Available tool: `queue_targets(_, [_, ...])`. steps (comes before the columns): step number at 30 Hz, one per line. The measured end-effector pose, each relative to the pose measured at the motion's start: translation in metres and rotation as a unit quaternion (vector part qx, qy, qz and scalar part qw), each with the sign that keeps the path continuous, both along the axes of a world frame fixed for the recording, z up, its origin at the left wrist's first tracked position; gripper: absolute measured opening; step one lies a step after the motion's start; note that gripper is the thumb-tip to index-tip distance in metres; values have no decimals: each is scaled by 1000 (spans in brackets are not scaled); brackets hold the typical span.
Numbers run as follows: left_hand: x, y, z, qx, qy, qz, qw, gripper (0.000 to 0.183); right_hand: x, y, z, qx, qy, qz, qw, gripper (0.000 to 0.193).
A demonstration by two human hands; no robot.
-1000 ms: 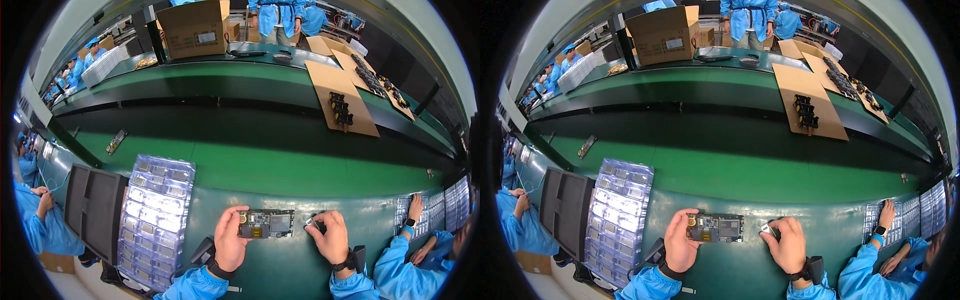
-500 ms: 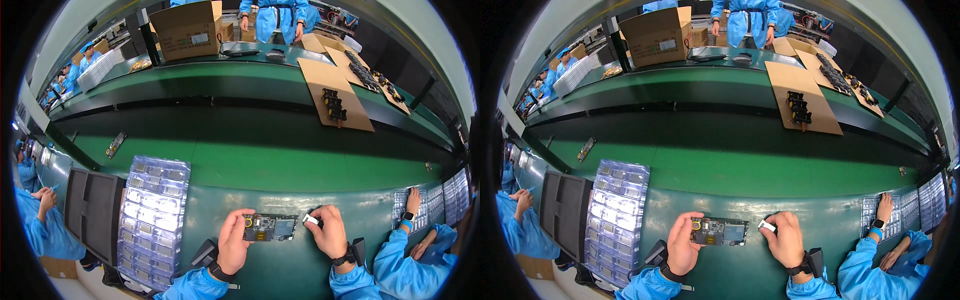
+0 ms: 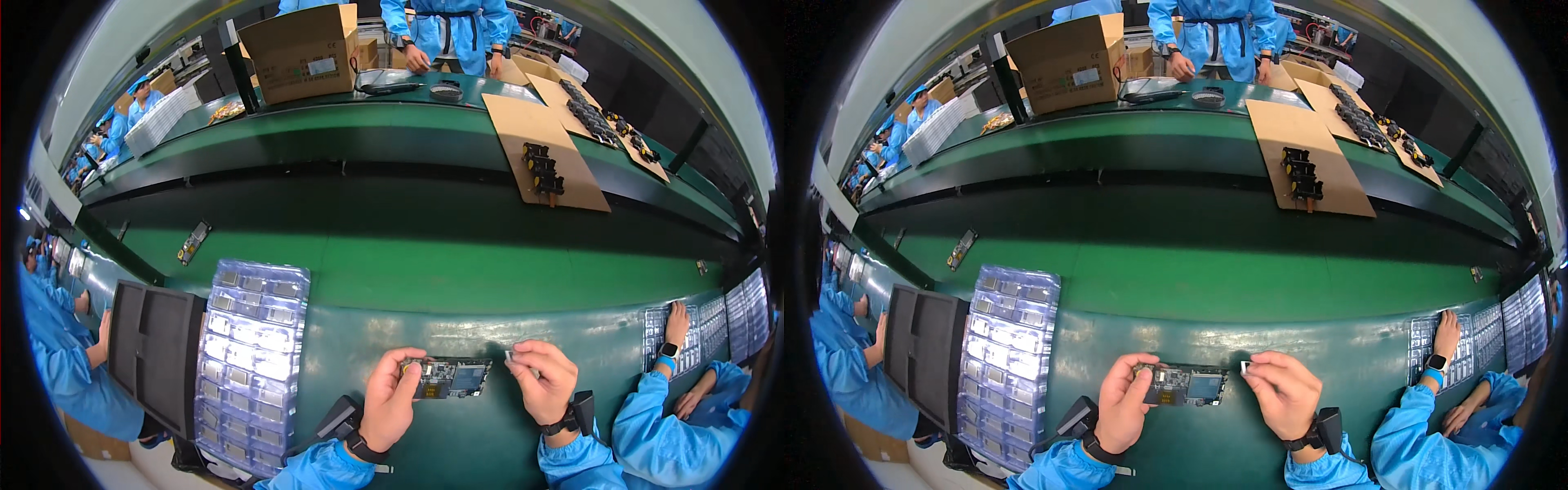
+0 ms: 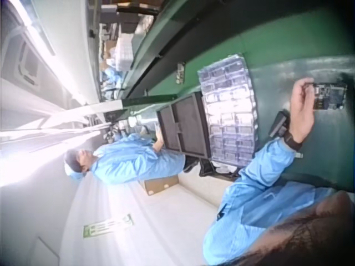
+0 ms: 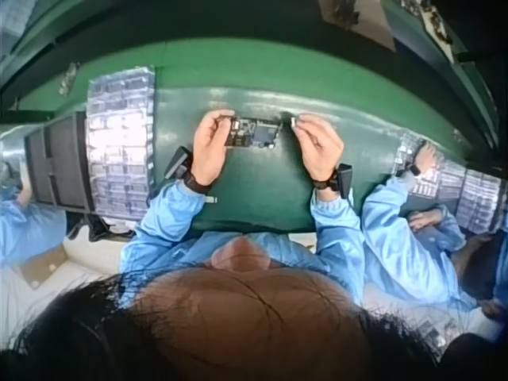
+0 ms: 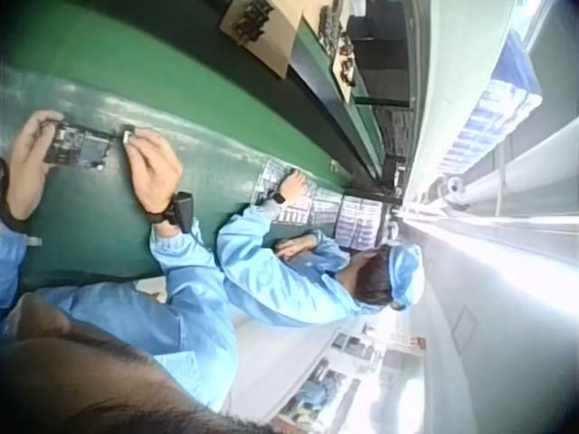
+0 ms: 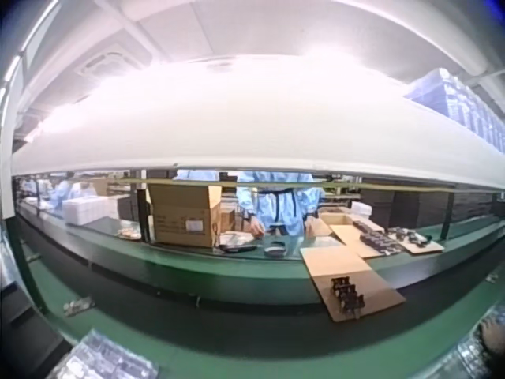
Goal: Manually assembling and inspecting circuit boards and electronic components on a factory assembly line.
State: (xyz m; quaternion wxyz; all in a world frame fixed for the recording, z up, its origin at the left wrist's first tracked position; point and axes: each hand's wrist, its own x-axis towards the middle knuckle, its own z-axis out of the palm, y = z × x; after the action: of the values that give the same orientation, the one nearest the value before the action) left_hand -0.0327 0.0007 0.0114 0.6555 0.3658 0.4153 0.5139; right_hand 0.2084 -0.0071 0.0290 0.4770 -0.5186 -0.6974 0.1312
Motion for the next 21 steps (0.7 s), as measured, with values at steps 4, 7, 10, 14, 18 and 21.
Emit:
queue_targets(4, [3,-1,1,2,-7,-15,1000,19,-12,-8,2,-51,75,14,996,27])
queue_targets(7, [2,0,1,18,2,-18,1000,18,-16,-8,5,-47,30,28,998,27])
queue_targets(10, [1,1,-1,33,25,-8,999,18,-13,-3,-1,-24,24,18,999,26])
queue_targets(14, [2,2,-13,63,28,6,998,18,-5,5,0,-92,15,-44,995,23])
queue_targets(18, [2,2,-10,54,24,5,998,19,4,11,-6,-145,2,-69,987,20])
queue_targets(21, [2,2,-8,72,29,-3,997,19,11,12,-7,-118,-61,-68,989,19])
